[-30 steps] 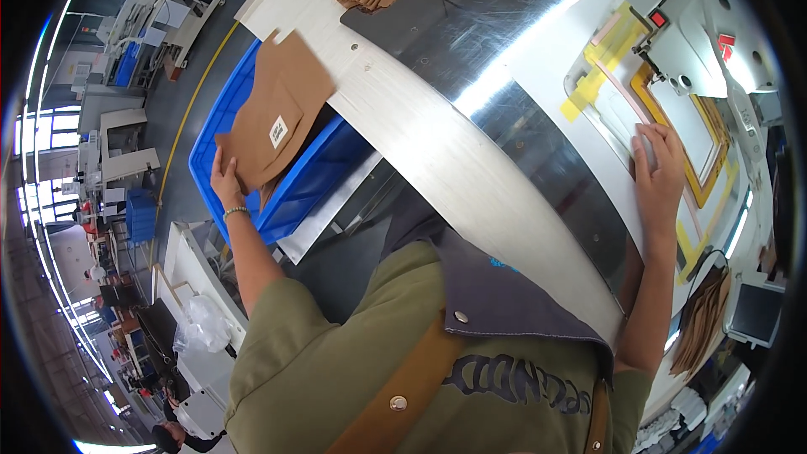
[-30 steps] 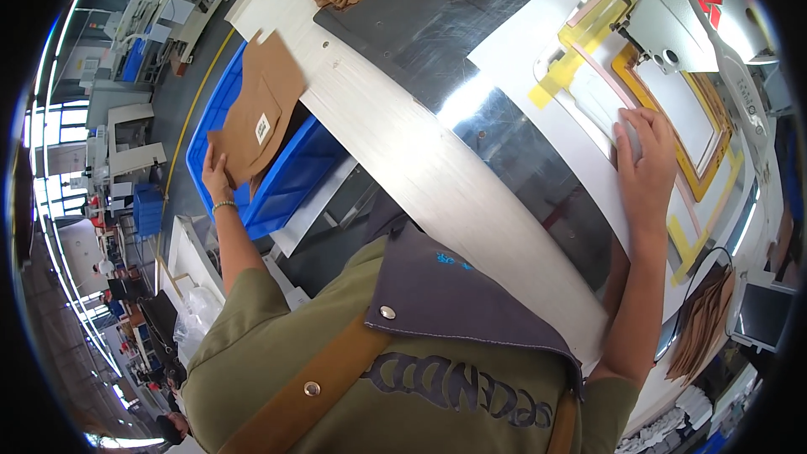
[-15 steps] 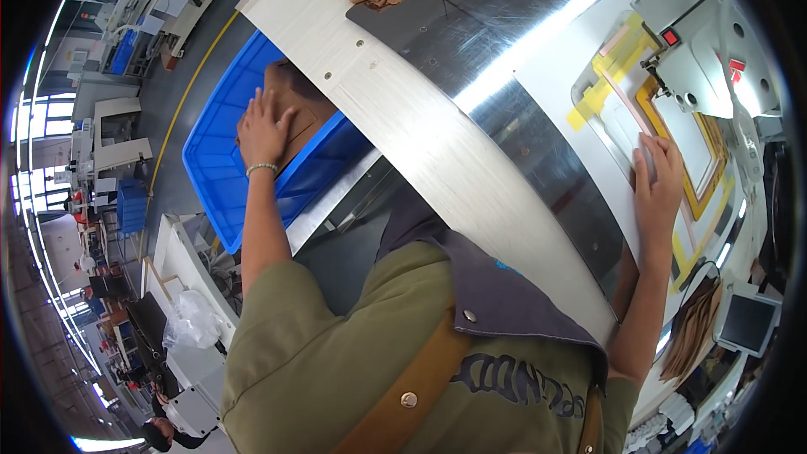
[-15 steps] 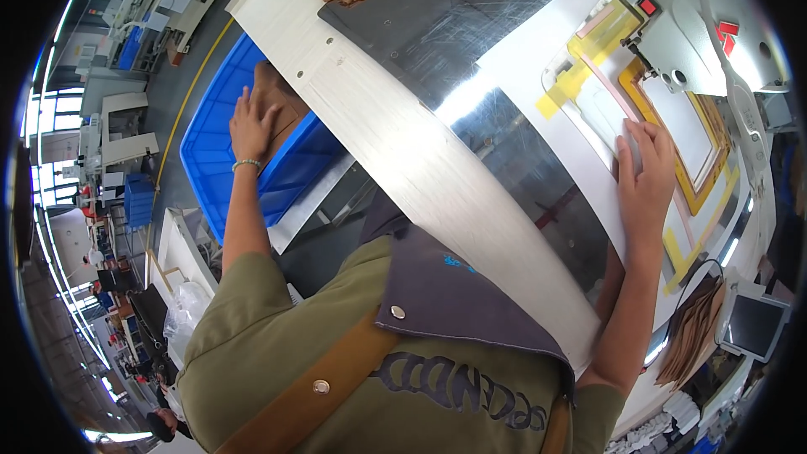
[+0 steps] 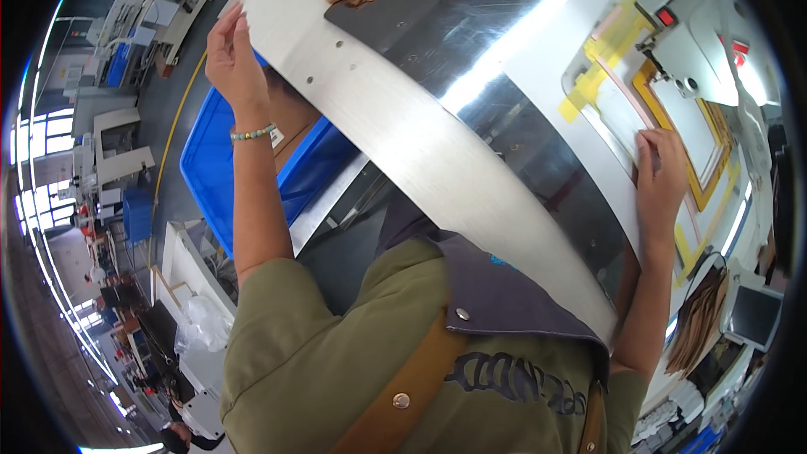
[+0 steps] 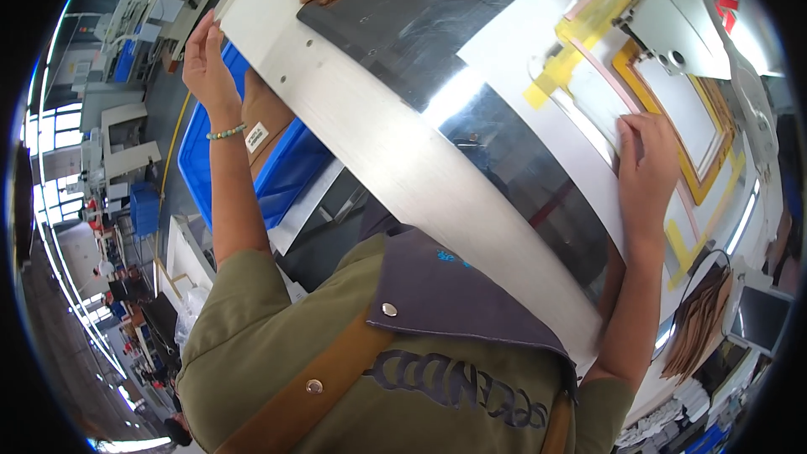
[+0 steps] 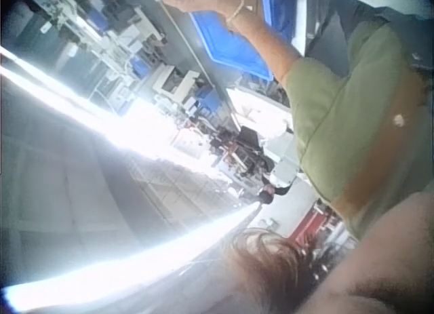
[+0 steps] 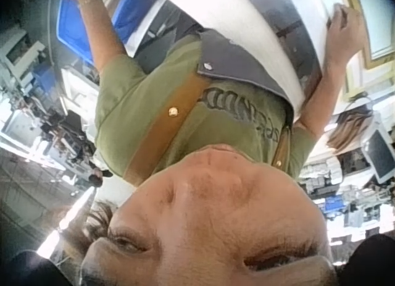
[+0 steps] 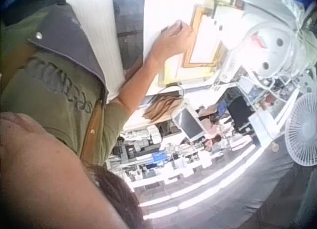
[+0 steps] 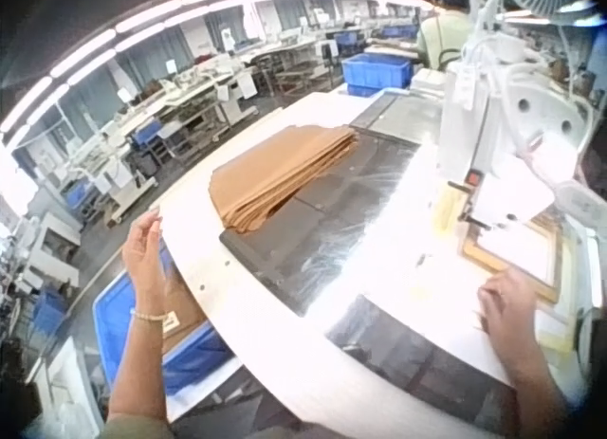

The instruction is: Sewing small leather pouches using an industrial sewing machine in a factory setting.

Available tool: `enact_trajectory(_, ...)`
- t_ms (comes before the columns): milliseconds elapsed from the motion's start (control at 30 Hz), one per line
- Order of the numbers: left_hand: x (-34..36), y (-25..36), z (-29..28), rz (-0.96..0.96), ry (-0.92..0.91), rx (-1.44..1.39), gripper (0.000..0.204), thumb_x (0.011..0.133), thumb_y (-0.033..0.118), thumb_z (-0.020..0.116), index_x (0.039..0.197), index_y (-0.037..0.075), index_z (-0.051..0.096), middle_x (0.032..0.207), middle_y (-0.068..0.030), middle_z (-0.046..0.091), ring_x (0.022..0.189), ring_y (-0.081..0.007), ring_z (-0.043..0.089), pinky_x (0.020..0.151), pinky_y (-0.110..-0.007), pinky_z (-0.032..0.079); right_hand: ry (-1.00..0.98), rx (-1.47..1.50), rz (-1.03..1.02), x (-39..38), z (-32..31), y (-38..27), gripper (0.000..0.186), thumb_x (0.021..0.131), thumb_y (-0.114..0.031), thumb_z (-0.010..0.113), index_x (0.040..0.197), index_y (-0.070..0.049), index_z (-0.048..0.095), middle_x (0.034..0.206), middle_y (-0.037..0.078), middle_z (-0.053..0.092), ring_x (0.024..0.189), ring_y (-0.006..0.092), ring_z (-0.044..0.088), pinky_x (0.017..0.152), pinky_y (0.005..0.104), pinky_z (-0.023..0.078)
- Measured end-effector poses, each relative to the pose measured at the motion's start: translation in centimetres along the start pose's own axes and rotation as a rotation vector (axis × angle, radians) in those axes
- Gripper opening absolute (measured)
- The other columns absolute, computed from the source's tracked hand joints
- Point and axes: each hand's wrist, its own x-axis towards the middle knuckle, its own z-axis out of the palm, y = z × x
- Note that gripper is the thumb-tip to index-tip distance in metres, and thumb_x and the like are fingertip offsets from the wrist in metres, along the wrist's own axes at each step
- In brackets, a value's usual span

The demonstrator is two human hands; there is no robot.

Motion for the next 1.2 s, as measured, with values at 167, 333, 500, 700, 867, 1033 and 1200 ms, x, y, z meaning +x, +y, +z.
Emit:
enact_trajectory(167,-3.3,10.2,12.8,-0.149,-0.700,-0.362,0.028,0.112,0.012,0.059,0.132,-0.003,0.072,0.137,-0.0156,0.073,0.124,-0.0203,0.070,0.106,-0.034,0.054,0.090,-0.071,-0.107,0.2,1.6,1.6,0.009,0.094,-0.009,0.075,0.095,-0.002,0.068,0.095,0.014,0.066,0.094,0.0364,0.064,0.084,0.0464,0.051)
enact_trajectory(333,-8.6,15.7,23.7,0.131,-1.258,-0.429,0.036,0.105,0.014,0.069,0.139,0.002,0.070,0.145,-0.0116,0.069,0.131,-0.0214,0.065,0.107,-0.032,0.052,0.177,0.019,-0.097,-0.1,0.9,1.8,0.007,0.095,-0.009,0.075,0.095,-0.005,0.069,0.096,0.010,0.066,0.094,0.0318,0.064,0.083,0.0431,0.052)
enact_trajectory(500,-12.4,17.0,30.6,0.543,-1.276,-0.243,0.049,0.095,0.028,0.083,0.137,0.004,0.072,0.120,-0.0100,0.075,0.103,-0.0257,0.068,0.089,-0.030,0.054,0.224,0.047,-0.057,-0.2,0.0,2.3,0.008,0.095,-0.010,0.075,0.096,-0.004,0.070,0.096,0.010,0.066,0.094,0.0316,0.064,0.082,0.0421,0.052)
enact_trajectory(700,-14.7,15.7,31.3,-0.123,-1.343,-0.401,0.028,0.104,0.015,0.076,0.131,0.005,0.076,0.097,0.0050,0.067,0.084,-0.0006,0.055,0.074,-0.018,0.045,0.235,0.067,-0.126,-0.2,-0.6,2.8,0.008,0.095,-0.010,0.075,0.096,-0.005,0.069,0.095,0.009,0.065,0.092,0.0312,0.063,0.083,0.0423,0.052)
enact_trajectory(867,-14.8,16.4,31.5,-0.441,-1.295,-0.660,0.021,0.100,0.008,0.079,0.120,0.001,0.078,0.098,0.0037,0.071,0.084,-0.0015,0.058,0.075,-0.017,0.046,0.230,0.051,-0.093,-0.1,-1.6,2.7,0.010,0.098,-0.012,0.073,0.104,-0.004,0.072,0.106,0.011,0.070,0.101,0.0324,0.065,0.088,0.0417,0.053)
enact_trajectory(1033,-14.7,17.2,30.4,-0.239,-1.334,-0.477,0.010,0.099,0.010,0.081,0.101,0.000,0.080,0.092,0.0027,0.074,0.077,-0.0012,0.058,0.068,-0.018,0.046,0.215,0.149,-0.041,-0.1,-1.7,2.8,0.027,0.100,-0.019,0.075,0.120,-0.002,0.073,0.119,0.014,0.074,0.111,0.0346,0.066,0.097,0.0428,0.053)
enact_trajectory(1200,-14.5,16.7,30.4,-0.097,-1.335,-0.426,0.013,0.100,0.013,0.081,0.099,0.001,0.079,0.085,0.0039,0.072,0.072,-0.0003,0.056,0.061,-0.019,0.043,-0.045,0.209,0.074,0.0,-1.5,2.0,0.025,0.097,-0.021,0.078,0.117,-0.004,0.078,0.114,0.014,0.077,0.107,0.0317,0.071,0.098,0.0414,0.055)
